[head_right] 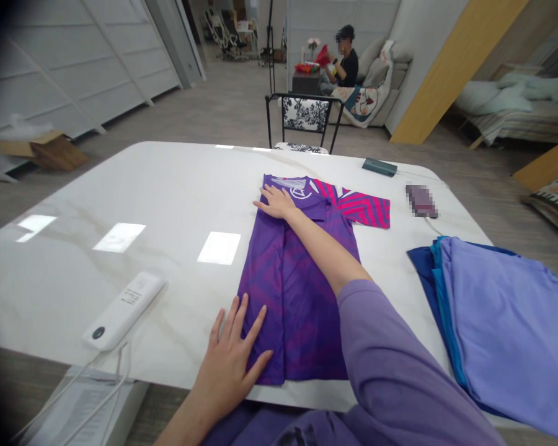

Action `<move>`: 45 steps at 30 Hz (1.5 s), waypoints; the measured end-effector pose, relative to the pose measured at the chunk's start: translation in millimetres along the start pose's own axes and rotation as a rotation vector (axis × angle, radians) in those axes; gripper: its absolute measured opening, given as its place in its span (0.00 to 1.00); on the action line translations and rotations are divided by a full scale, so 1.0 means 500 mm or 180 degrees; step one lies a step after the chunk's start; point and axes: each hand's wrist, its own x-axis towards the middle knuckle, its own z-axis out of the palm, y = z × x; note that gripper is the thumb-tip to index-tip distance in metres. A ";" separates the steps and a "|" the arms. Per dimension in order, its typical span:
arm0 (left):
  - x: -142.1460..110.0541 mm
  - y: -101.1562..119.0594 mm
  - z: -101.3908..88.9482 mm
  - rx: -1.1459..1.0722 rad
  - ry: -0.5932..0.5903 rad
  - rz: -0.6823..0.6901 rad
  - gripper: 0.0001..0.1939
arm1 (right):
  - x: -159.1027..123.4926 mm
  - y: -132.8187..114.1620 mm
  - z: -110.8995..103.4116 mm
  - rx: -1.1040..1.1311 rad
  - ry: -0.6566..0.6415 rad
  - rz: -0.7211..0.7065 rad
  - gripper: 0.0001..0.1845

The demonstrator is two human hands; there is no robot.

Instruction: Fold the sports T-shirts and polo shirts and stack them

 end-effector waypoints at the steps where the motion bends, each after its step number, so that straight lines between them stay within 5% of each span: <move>1: -0.001 0.000 0.001 0.0018 -0.0006 -0.0009 0.47 | 0.024 -0.001 0.003 -0.0004 -0.0030 0.0050 0.49; 7: 0.001 -0.006 0.003 -0.0037 -0.0071 -0.0022 0.50 | 0.093 0.015 0.018 0.0072 -0.0135 0.0043 0.55; 11: 0.003 -0.006 -0.001 -0.0093 -0.0123 0.0008 0.53 | 0.090 0.008 0.009 0.0256 0.0002 -0.0222 0.48; 15: 0.003 -0.008 -0.009 -0.0081 -0.0079 0.0018 0.53 | 0.040 0.041 -0.057 0.0162 0.0506 -0.0422 0.39; 18: 0.026 0.002 -0.020 -0.0206 0.0005 0.0078 0.48 | -0.051 0.149 -0.141 -0.0119 0.0732 0.0118 0.35; 23: 0.130 0.124 -0.038 -0.1013 -0.0229 0.0542 0.24 | -0.294 0.416 -0.262 -0.0032 0.1044 0.2208 0.33; 27: 0.213 0.297 -0.023 -0.1336 -0.0914 0.1231 0.18 | -0.424 0.542 -0.275 0.0189 0.1138 0.2830 0.36; 30: 0.248 0.398 0.012 -0.1224 -0.1096 0.1519 0.23 | -0.436 0.583 -0.251 0.0214 0.1118 0.2921 0.37; 33: 0.261 0.447 0.046 -0.1074 -0.1218 0.1599 0.24 | -0.416 0.617 -0.228 0.0271 0.1179 0.2972 0.38; 38: 0.257 0.471 0.061 -0.0938 -0.1244 0.1558 0.16 | -0.390 0.661 -0.221 0.0341 0.1392 0.2632 0.24; 45: 0.255 0.491 0.054 -0.1080 -0.1280 0.1376 0.13 | -0.364 0.635 -0.280 0.0727 0.1689 0.2202 0.26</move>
